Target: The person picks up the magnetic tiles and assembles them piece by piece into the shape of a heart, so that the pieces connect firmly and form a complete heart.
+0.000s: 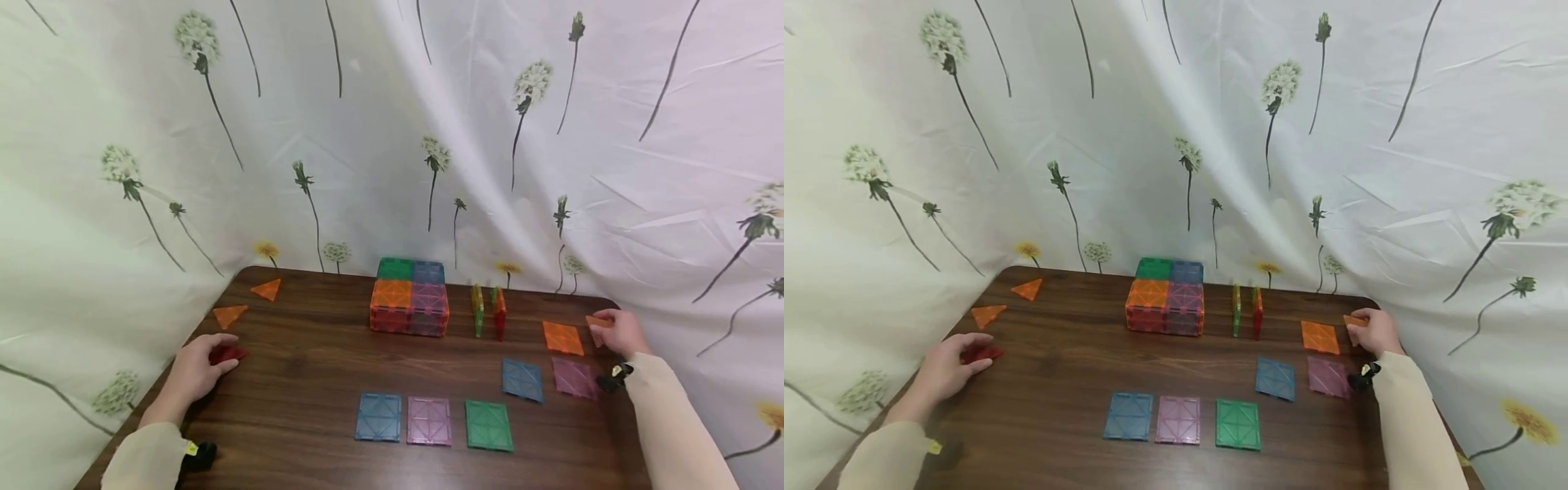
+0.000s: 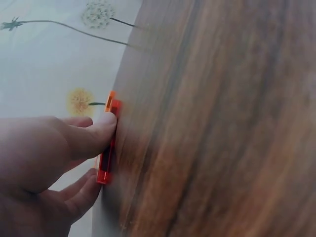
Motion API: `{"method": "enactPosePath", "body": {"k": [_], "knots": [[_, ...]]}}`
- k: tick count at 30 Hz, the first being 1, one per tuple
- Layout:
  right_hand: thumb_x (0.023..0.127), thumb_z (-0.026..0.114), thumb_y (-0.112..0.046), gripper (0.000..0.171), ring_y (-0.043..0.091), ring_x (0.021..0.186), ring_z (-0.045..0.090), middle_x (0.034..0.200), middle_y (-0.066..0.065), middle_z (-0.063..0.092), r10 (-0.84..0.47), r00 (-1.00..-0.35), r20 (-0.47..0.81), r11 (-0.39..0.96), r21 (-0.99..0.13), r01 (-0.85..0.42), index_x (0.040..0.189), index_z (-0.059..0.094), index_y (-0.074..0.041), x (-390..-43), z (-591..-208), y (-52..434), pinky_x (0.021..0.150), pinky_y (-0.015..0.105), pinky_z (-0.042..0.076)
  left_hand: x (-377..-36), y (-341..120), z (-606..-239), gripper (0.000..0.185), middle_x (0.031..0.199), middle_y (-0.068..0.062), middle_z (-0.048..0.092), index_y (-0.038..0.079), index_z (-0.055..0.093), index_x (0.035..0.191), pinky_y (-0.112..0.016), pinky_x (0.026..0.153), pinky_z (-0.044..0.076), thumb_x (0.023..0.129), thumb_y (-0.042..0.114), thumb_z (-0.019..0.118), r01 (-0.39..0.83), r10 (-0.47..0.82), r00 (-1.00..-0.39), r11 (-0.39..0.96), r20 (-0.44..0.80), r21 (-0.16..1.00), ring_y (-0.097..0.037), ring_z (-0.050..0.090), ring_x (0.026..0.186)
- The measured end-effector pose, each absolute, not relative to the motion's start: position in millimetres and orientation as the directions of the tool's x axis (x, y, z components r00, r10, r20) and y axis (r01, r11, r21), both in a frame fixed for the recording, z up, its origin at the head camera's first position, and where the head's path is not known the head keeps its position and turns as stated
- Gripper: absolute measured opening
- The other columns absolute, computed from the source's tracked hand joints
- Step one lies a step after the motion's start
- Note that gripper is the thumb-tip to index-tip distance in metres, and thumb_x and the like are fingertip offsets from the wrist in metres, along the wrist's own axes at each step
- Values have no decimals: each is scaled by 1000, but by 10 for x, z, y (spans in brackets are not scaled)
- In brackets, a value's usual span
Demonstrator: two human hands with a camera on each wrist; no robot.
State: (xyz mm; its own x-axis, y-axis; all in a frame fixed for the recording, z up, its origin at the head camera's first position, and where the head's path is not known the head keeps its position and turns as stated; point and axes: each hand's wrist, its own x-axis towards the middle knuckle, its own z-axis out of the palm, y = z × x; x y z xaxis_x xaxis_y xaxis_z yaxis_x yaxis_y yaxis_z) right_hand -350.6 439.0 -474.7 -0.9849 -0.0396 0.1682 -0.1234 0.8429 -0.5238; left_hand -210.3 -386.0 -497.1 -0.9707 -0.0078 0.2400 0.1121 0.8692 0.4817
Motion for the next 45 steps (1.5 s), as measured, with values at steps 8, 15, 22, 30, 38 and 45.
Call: {"method": "enactPosePath", "body": {"k": [8, 15, 22, 30, 38, 45], "knots": [[102, 72, -16, 33, 5, 74, 60, 90, 5, 68, 15, -981, 192, 628, -766, -140, 120, 64, 11, -3322, -4591, 4158, 64, 21, 49, -2137, -3849, -4991, 44, 122, -32, 68, -1, 71, 125, -63, 84, 51, 86, 11, 86, 115, 14, -977, 874, 214, 471, -48, 63, 106], [103, 69, -9, 15, 8, 77, 59, 88, -6, 60, -80, -960, 269, 530, -804, -269, 108, 59, 1, -3107, -4422, 3831, 64, 23, 52, -2177, -3757, -4990, 42, 121, -28, 70, 0, 73, 122, -63, 86, 52, 84, 10, 88, 165, 62, -971, 872, 231, 460, -46, 65, 106], [100, 68, 3, 17, 2, 81, 65, 91, -6, 59, -200, -917, 346, 428, -811, -399, 109, 54, 5, -3017, -4333, 3442, 72, 19, 58, -2168, -3647, -4935, 43, 121, -26, 71, 0, 73, 121, -64, 90, 51, 82, 9, 89, 245, 140, -957, 861, 254, 446, -48, 64, 112], [102, 68, -3, 16, 13, 83, 69, 100, 3, 67, -280, -909, 308, 404, -821, -403, 109, 54, -2, -2963, -4305, 3086, 61, 29, 56, -2179, -3589, -4937, 45, 121, -26, 70, -1, 72, 123, -64, 89, 52, 82, 7, 89, 264, 164, -953, 865, 256, 427, -48, 64, 111], [101, 67, 0, 17, 13, 94, 71, 105, 5, 70, -357, -904, 234, 333, -872, -358, 112, 54, -1, -2919, -4342, 2843, 78, 33, 62, -2198, -3544, -4924, 49, 125, -24, 70, 1, 72, 127, -61, 89, 53, 82, 7, 90, 284, 185, -950, 846, 251, 451, -45, 66, 111], [102, 67, -3, 15, 15, 94, 71, 108, 8, 71, -367, -904, 218, 344, -871, -350, 113, 55, -4, -2892, -4365, 2763, 78, 35, 62, -2256, -3488, -4907, 54, 127, -23, 69, 3, 71, 129, -58, 88, 54, 81, 11, 92, 267, 190, -960, 837, 204, 478, -41, 65, 110]]}}
